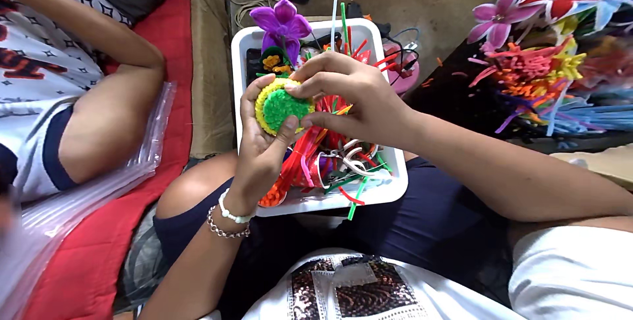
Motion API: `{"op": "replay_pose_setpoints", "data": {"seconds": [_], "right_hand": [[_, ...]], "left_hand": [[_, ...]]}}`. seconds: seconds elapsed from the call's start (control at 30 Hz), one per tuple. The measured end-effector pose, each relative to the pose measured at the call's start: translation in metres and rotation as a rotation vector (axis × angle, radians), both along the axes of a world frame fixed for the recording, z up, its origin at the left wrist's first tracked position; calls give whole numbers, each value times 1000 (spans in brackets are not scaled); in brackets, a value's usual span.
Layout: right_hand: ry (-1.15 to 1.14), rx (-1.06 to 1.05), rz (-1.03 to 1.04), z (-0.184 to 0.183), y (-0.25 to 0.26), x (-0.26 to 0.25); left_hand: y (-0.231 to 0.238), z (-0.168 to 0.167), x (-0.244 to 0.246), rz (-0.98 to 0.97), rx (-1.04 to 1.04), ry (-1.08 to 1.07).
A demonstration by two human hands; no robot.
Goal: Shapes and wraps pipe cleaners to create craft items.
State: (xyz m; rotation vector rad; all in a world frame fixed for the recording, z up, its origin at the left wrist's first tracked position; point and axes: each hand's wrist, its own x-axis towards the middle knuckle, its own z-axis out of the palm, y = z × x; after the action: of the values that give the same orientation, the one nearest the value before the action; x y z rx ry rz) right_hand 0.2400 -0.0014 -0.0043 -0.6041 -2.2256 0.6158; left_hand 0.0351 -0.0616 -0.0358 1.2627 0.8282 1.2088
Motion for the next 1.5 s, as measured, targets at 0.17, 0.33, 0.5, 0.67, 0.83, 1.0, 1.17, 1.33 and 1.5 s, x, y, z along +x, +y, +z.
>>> {"op": "replay_pose_setpoints", "data": {"seconds": [0.17,0.33,0.5,0.67,0.83,1.0,1.17,1.33,1.5], "right_hand": [[-42,9,-5,-2,-2,-1],[-59,21,11,-4,0,-1],[-91,17,5,-3,1,-1],[-72,-38,7,-3,0,-1],[-57,-11,22,-2,0,0],[-101,38,-8,-6,0,-1],[-135,58,-27,-9,-1,-3],[-120,71,-46,-12,-3,-5],[-94,46,-34,-11,-3,-5]], "left_hand": [[1,0,1,27,-32,-21],[1,0,1,28,-44,-22],[2,1,0,50,-75,-27],[2,2,-1,57,-80,-49],[2,2,-1,52,-78,-33],[2,2,-1,51,-67,7],[1,1,0,56,-73,2],[1,0,-1,32,-49,10],[2,0,-4,-11,-63,-50]]}}
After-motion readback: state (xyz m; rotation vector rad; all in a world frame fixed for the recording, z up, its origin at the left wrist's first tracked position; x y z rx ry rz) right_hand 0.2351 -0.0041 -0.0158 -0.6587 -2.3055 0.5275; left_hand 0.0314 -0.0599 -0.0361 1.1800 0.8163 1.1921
